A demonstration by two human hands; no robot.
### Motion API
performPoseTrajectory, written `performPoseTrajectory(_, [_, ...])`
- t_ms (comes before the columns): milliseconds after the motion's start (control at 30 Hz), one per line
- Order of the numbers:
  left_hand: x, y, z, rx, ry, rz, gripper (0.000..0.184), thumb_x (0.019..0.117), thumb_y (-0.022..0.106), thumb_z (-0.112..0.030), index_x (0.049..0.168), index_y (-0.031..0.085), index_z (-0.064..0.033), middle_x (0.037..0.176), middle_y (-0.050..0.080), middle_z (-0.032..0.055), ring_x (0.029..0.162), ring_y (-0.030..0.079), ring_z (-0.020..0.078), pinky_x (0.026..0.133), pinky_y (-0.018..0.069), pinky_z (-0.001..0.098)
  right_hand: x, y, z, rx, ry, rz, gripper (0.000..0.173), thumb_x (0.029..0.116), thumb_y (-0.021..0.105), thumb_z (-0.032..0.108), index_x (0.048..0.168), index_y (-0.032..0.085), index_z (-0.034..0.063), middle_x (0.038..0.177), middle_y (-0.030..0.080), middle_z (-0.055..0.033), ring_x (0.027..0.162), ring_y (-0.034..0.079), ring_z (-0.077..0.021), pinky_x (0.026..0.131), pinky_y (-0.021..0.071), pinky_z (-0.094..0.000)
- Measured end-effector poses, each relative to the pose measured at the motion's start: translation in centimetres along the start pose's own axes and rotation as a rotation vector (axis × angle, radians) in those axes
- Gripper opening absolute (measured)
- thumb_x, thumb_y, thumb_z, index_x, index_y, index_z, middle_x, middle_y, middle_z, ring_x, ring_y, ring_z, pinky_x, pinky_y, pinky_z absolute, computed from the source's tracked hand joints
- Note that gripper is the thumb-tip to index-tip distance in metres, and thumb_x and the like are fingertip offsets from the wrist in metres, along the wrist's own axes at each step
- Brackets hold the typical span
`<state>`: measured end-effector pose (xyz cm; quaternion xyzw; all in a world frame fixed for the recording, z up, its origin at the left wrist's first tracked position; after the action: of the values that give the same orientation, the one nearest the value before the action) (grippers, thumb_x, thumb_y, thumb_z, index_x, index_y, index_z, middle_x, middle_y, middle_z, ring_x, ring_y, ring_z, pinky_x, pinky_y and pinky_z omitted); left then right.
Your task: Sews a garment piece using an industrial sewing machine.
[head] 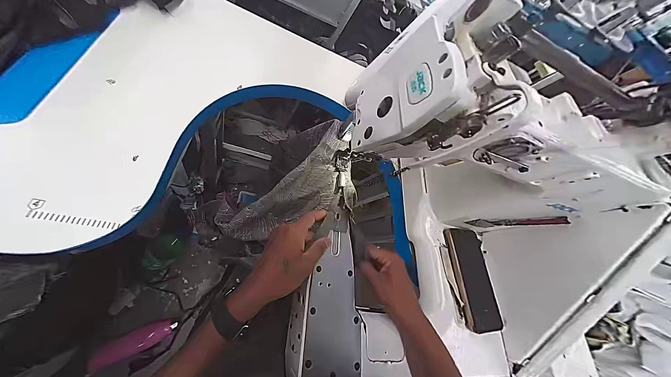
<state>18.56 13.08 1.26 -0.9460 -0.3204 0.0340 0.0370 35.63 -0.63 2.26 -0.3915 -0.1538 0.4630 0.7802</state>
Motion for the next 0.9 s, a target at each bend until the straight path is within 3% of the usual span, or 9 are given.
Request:
performPoseTrajectory(67, [-0.1,0.4,0.4,-0.108,0.060,-0.021,0.037,0.1035,0.054,-0.019,0.134,0.062,-0.0011,0.087,0.070,-0.0015,0.066,0.058,-0.0017,0.065,0.0505,0.0177,-0.9,-0.8,1.0,0.363,-0.133,-0.104,0.022,0.0851,0.044,0.003,0.073,0.060,0.0119,0.065,0.053,0.0135,0.060,0.051,0.0080,0.057,0.0428,-0.0139])
performPoseTrajectory(133, [-0.3,1.1,0.8,-0.183,0.076,-0.037,0.037,0.1040,0.053,-0.017,0.135,0.061,0.0018,0.092,0.071,-0.0015,0.069,0.058,-0.0046,0.066,0.0496,0.0142,-2.7,-2.2,3.6,0.240,-0.257,-0.150,0.019,0.0900,0.045,0.010,0.076,0.059,0.0117,0.064,0.051,0.0130,0.059,0.049,0.0095,0.055,0.0406,-0.0112])
performPoseTrajectory(200, [-0.5,1.6,1.0,-0.232,0.078,-0.061,0.037,0.1035,0.054,-0.014,0.136,0.060,0.0031,0.096,0.072,-0.0010,0.070,0.060,-0.0053,0.067,0.0507,0.0129,-4.5,-2.8,4.9,-0.219,-0.292,-0.266,0.024,0.0889,0.055,0.026,0.082,0.067,0.0063,0.057,0.052,0.0040,0.047,0.047,-0.0024,0.044,0.0368,-0.0209])
performPoseTrajectory(300, [-0.8,1.8,1.2,-0.281,0.081,-0.103,0.036,0.1017,0.056,-0.011,0.134,0.062,0.0037,0.106,0.074,0.0007,0.078,0.063,-0.0057,0.073,0.0531,0.0132,-5.5,-1.8,2.3,-0.481,-0.227,-0.287,0.023,0.0808,0.056,0.011,0.086,0.074,-0.0029,0.072,0.066,-0.0168,0.060,0.067,-0.0331,0.049,0.0494,-0.0493])
performPoseTrajectory(400, [-0.8,2.0,1.2,-0.337,0.078,-0.121,0.032,0.1003,0.058,-0.010,0.128,0.065,0.0037,0.098,0.074,-0.0024,0.074,0.062,-0.0067,0.070,0.0528,0.0122,-6.3,-2.6,2.8,-0.289,-0.258,-0.375,0.025,0.0855,0.047,0.008,0.079,0.069,-0.0004,0.067,0.062,-0.0078,0.061,0.060,-0.0128,0.056,0.0461,-0.0271])
performPoseTrajectory(500, [-0.7,2.1,1.3,-0.344,0.101,-0.105,0.028,0.1003,0.059,-0.011,0.123,0.068,0.0027,0.089,0.073,-0.0052,0.069,0.061,-0.0069,0.065,0.0516,0.0117,-6.6,-3.0,6.6,-0.487,-0.298,-0.406,0.038,0.0934,0.055,0.032,0.100,0.072,-0.0015,0.063,0.065,-0.0071,0.049,0.060,-0.0143,0.043,0.0443,-0.0301])
performPoseTrajectory(600, [-0.6,1.9,1.3,-0.358,0.111,-0.105,0.029,0.1002,0.059,-0.012,0.124,0.068,0.0027,0.089,0.073,-0.0061,0.069,0.060,-0.0077,0.066,0.0512,0.0114,-5.5,-3.3,7.9,-0.782,-0.365,-0.467,0.024,0.0858,0.058,0.010,0.097,0.075,-0.0022,0.074,0.067,-0.0174,0.049,0.062,-0.0280,0.037,0.0412,-0.0380])
performPoseTrajectory(767, [-0.8,1.7,1.1,-0.178,0.209,-0.086,0.031,0.1012,0.058,-0.016,0.123,0.070,0.0036,0.094,0.075,0.0006,0.074,0.063,-0.0050,0.072,0.0528,0.0146,-6.3,-2.4,11.3,-0.946,-0.538,-0.209,0.017,0.0816,0.064,-0.004,0.096,0.073,-0.0037,0.069,0.066,-0.0155,0.049,0.065,-0.0267,0.038,0.0468,-0.0351])
performPoseTrajectory(900, [-2.0,2.0,0.6,0.157,0.407,-0.059,0.019,0.0856,0.063,-0.011,0.070,0.062,-0.0008,0.056,0.055,0.0100,0.052,0.054,0.0207,0.054,0.0412,0.0388,-5.7,2.0,12.7,-0.891,-0.764,-0.120,0.012,0.0799,0.062,0.002,0.085,0.072,0.0036,0.063,0.060,-0.0068,0.043,0.057,-0.0178,0.036,0.0401,-0.0268])
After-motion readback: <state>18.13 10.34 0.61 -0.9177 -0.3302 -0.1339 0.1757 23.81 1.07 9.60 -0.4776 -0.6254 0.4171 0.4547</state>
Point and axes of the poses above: each hand's wrist, its own x-axis towards the middle knuckle, its own y-axis out of the palm, z = x × y, the point moved 4 cm from there along x, towards the middle knuckle
